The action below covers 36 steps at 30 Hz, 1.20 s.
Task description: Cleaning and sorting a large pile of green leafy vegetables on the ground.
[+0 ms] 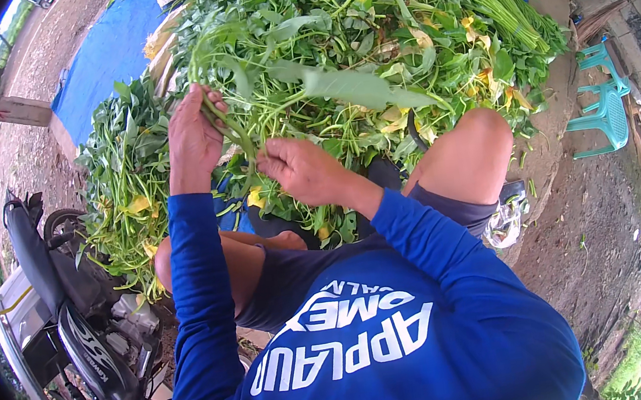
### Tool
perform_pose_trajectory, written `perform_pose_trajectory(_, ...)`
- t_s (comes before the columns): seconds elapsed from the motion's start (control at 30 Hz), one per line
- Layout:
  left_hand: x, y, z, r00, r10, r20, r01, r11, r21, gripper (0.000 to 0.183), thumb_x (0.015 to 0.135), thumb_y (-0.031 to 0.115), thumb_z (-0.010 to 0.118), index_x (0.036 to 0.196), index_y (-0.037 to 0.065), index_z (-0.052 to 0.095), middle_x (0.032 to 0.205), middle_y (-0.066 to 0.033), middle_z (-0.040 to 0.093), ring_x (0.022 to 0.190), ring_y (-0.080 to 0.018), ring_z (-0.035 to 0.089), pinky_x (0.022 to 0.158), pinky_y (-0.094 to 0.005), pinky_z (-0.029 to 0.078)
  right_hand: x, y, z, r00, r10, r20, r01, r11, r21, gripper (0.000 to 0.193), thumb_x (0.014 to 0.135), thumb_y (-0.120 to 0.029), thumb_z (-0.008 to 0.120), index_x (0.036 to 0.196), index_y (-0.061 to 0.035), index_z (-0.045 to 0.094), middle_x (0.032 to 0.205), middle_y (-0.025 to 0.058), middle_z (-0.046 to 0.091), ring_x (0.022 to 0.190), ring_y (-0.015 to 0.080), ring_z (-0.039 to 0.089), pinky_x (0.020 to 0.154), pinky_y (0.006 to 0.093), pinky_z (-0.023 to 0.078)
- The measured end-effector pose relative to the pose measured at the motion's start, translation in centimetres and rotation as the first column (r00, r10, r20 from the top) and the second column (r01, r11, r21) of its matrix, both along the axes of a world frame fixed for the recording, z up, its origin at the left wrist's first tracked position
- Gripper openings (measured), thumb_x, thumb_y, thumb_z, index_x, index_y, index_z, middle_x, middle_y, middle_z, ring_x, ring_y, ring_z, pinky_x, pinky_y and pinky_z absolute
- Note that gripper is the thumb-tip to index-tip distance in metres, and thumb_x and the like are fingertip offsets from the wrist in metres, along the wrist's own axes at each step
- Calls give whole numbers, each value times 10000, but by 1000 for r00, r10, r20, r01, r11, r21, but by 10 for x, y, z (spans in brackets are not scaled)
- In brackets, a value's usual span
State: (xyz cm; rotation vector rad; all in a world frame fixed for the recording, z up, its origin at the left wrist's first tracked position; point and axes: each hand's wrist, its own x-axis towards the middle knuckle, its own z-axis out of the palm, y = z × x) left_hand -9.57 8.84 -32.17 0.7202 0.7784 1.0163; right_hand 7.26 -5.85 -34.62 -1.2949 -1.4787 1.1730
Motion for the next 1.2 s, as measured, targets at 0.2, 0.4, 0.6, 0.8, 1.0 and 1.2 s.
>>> perform_pose_trajectory(0.2,-25,18,14,987,44,153,-36,998,-58,202,1105,257,528,1075,61,567,940,-41,627,823,-161,642,601,-247,467,63,-12,-7,931,-220,-292,161,963,-215,160,1067,-210,602,1081,-79,694,893,-19,671,799,65,605,732,243,505)
perform_pose_trajectory(0.4,-15,13,19,968,-58,243,96,984,-148,201,1107,278,524,1063,89,578,956,-11,629,835,-138,634,603,-230,477,88,16,19,721,-337,-606,219,940,-262,180,1095,-234,541,1099,-90,650,917,21,685,687,85,621,601,225,517)
perform_pose_trajectory(0.6,18,4,21,986,-107,127,117,990,-81,265,1124,281,451,1040,69,587,928,-49,660,784,-147,665,592,-248,538,24,47,11,897,-166,-410,54,961,-272,233,1093,-228,549,1191,-45,654,955,-2,677,742,65,559,656,253,468)
perform_pose_trajectory(0.8,7,4,11,988,-2,153,30,983,-179,225,1109,276,497,1069,71,581,931,-54,667,809,-171,686,591,-256,549,15,20,-13,979,-99,-179,77,989,-129,149,1036,-145,594,1029,3,616,799,16,565,738,103,467,665,310,420)
perform_pose_trajectory(1.0,0,11,3,950,296,101,-275,945,-177,214,1104,273,504,1067,73,567,919,-41,641,814,-183,670,623,-273,497,8,-5,-3,967,-186,173,164,978,132,171,1049,-178,600,1054,-9,623,833,127,625,753,201,583,721,352,490)
perform_pose_trajectory(1.2,-30,22,10,922,383,57,-373,917,-139,243,1110,290,493,1065,71,588,878,-27,636,760,-162,653,585,-277,471,47,-16,4,981,-92,-172,47,967,-249,175,1064,-210,613,1064,-40,654,904,-9,657,821,103,596,740,289,500)
